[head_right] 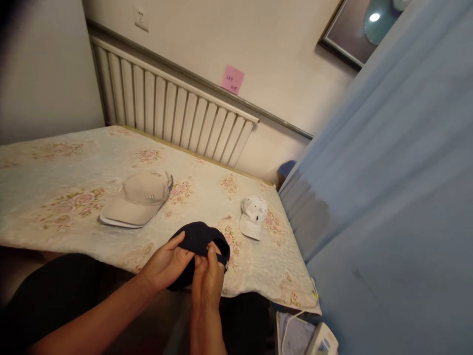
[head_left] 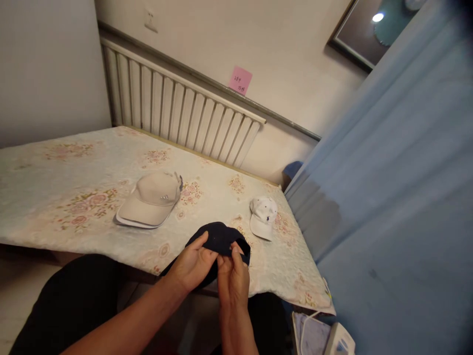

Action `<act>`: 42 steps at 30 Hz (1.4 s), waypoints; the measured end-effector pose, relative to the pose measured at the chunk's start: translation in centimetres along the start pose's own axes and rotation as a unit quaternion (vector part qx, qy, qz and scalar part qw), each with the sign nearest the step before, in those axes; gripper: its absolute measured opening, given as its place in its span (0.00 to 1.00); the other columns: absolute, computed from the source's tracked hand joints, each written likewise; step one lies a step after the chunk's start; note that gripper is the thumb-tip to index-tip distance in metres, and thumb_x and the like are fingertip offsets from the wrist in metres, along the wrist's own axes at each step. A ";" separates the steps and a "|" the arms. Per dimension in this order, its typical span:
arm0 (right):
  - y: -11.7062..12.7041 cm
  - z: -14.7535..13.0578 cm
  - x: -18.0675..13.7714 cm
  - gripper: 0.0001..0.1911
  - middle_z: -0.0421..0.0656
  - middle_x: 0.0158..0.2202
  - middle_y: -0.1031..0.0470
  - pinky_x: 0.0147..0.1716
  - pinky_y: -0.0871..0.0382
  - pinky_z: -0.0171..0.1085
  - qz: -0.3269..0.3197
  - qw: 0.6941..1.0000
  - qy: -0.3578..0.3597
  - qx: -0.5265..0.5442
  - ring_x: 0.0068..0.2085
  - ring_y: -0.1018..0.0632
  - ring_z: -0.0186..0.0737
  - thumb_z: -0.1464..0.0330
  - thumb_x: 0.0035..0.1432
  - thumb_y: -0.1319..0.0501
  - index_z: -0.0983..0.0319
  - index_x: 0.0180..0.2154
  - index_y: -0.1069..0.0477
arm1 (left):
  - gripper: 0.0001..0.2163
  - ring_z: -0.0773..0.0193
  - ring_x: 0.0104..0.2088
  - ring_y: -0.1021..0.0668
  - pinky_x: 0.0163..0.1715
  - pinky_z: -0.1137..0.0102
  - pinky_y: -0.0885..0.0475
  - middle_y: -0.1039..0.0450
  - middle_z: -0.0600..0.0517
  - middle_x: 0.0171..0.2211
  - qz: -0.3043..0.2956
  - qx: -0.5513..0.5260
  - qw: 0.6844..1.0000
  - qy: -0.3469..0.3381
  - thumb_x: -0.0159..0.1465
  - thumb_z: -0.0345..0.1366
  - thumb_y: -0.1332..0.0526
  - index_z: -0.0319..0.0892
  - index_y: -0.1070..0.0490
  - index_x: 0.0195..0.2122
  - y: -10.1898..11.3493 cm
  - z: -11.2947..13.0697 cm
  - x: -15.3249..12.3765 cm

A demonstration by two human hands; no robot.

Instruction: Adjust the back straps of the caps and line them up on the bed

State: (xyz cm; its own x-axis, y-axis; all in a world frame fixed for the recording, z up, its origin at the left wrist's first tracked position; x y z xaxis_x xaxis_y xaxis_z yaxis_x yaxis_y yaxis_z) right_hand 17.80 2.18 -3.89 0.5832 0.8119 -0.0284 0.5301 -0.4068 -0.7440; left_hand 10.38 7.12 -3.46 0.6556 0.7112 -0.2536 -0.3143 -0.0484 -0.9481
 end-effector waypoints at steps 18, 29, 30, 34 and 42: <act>-0.6 0.9 -0.6 0.21 0.47 0.49 0.24 0.58 0.38 0.51 0.011 1.000 -0.003 0.019 0.50 0.24 0.43 0.64 0.56 0.38 0.61 0.52 0.31 | 0.20 0.57 0.46 0.21 0.54 0.61 0.30 0.22 0.41 0.43 -0.003 0.002 1.000 0.004 0.68 0.31 0.51 0.30 0.41 0.60 0.1 -0.1 -0.2; -0.2 -0.7 -0.2 0.21 0.45 0.52 0.25 0.59 0.41 0.50 0.013 0.998 0.006 0.066 0.53 0.26 0.41 0.66 0.57 0.39 0.57 0.53 0.33 | 0.19 0.61 0.44 0.20 0.52 0.65 0.29 0.22 0.42 0.44 0.009 -0.037 0.999 -0.026 0.69 0.31 0.52 0.32 0.41 0.60 0.6 2.6 0.6; -0.1 -0.5 -0.3 0.21 0.44 0.52 0.25 0.60 0.41 0.50 0.015 0.997 0.003 0.077 0.53 0.26 0.41 0.66 0.57 0.39 0.57 0.53 0.33 | 0.19 0.61 0.44 0.20 0.52 0.65 0.28 0.22 0.42 0.43 0.011 -0.031 0.999 -0.030 0.69 0.31 0.52 0.32 0.41 0.60 0.5 2.5 0.5; -0.4 1.0 -0.7 0.22 0.45 0.51 0.24 0.59 0.40 0.49 0.004 0.997 -0.025 0.076 0.52 0.25 0.42 0.64 0.56 0.38 0.59 0.53 0.32 | 0.20 0.59 0.45 0.21 0.53 0.64 0.30 0.22 0.41 0.42 0.008 -0.013 1.000 0.008 0.69 0.32 0.52 0.30 0.41 0.60 0.1 0.8 0.0; -0.8 2.2 -1.2 0.21 0.48 0.47 0.23 0.57 0.38 0.46 -0.003 0.996 -0.078 0.038 0.49 0.24 0.42 0.57 0.56 0.39 0.63 0.48 0.29 | 0.19 0.57 0.48 0.22 0.54 0.63 0.31 0.24 0.40 0.46 -0.014 0.018 1.000 0.020 0.67 0.31 0.50 0.31 0.39 0.59 -0.5 -0.2 -0.4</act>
State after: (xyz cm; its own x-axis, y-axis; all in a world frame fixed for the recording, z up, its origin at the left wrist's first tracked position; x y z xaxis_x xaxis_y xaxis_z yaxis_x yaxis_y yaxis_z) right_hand 15.32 2.43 -4.78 0.4748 0.8716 -0.1221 0.4811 -0.3732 -0.7932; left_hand 10.46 6.73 -2.90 0.6913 0.6830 -0.2359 -0.3202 -0.0030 -0.9473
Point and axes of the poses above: each hand's wrist, its own x-axis towards the middle knuckle, its own y-axis out of the back of the hand, z = x × y, the point moved 9 cm from there along x, towards the middle knuckle
